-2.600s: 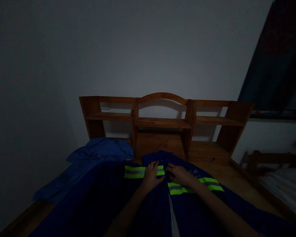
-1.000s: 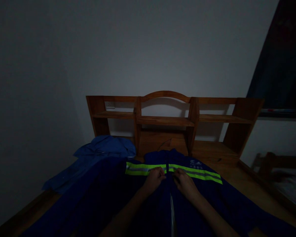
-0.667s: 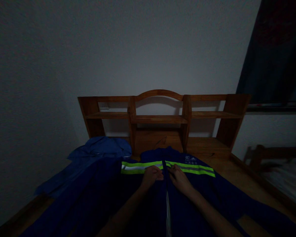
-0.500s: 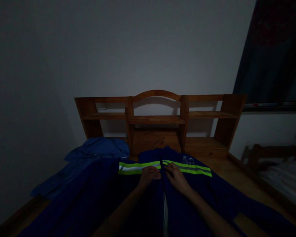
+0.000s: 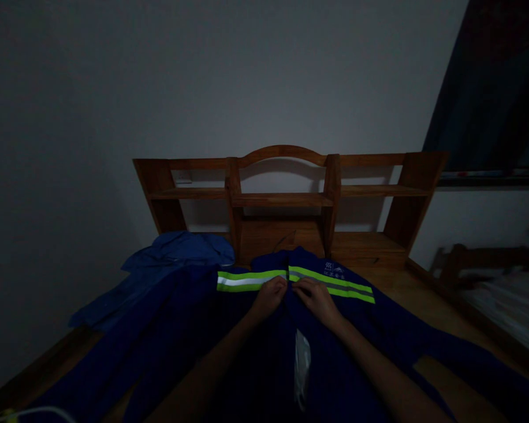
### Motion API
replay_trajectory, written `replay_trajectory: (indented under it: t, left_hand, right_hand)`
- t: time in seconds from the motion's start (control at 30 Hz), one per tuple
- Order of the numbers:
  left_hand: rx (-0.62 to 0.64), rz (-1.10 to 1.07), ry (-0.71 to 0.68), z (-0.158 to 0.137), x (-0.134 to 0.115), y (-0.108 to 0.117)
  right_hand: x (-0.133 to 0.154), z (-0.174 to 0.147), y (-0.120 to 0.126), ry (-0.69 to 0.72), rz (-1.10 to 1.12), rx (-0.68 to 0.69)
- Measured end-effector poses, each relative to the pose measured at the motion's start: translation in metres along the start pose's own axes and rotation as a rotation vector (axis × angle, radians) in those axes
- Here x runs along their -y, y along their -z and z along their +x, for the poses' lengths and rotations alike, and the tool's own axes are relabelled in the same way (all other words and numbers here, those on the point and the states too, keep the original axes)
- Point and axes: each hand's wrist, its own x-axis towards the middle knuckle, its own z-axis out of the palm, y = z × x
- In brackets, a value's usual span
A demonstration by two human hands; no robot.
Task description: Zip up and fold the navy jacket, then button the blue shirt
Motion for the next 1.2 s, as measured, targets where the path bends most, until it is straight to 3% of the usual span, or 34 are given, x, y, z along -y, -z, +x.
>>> replay_trajectory:
  t: [0.13, 0.3, 0.5, 0.63, 1.2]
  left_hand:
    - [-0.028, 0.055, -0.061, -0.003, -0.003, -0.006]
    - [-0.119, 0.094, -0.017, 0.005, -0.007, -0.022]
    - [-0.258, -0.164, 0.129, 0.009, 0.004, -0.044]
    - [-0.264, -0.258, 0.189, 0.004, 0.007, -0.043]
    - [-0.301, -0.041, 0.107, 0.000, -0.012, -0.034]
  right_hand:
    - [0.003, 0.002, 0.005, -0.009, 0.007, -0.027]
    - [0.000, 0.004, 0.006, -0.053, -0.031, -0.068]
    - [-0.001, 0.002, 0.011, -0.047, -0.062, -0.043]
    - [0.001, 0.002, 0.007, -0.019, -0.051, -0.024]
    - [0.010, 0.001, 0.013, 0.002, -0.024, -0.010]
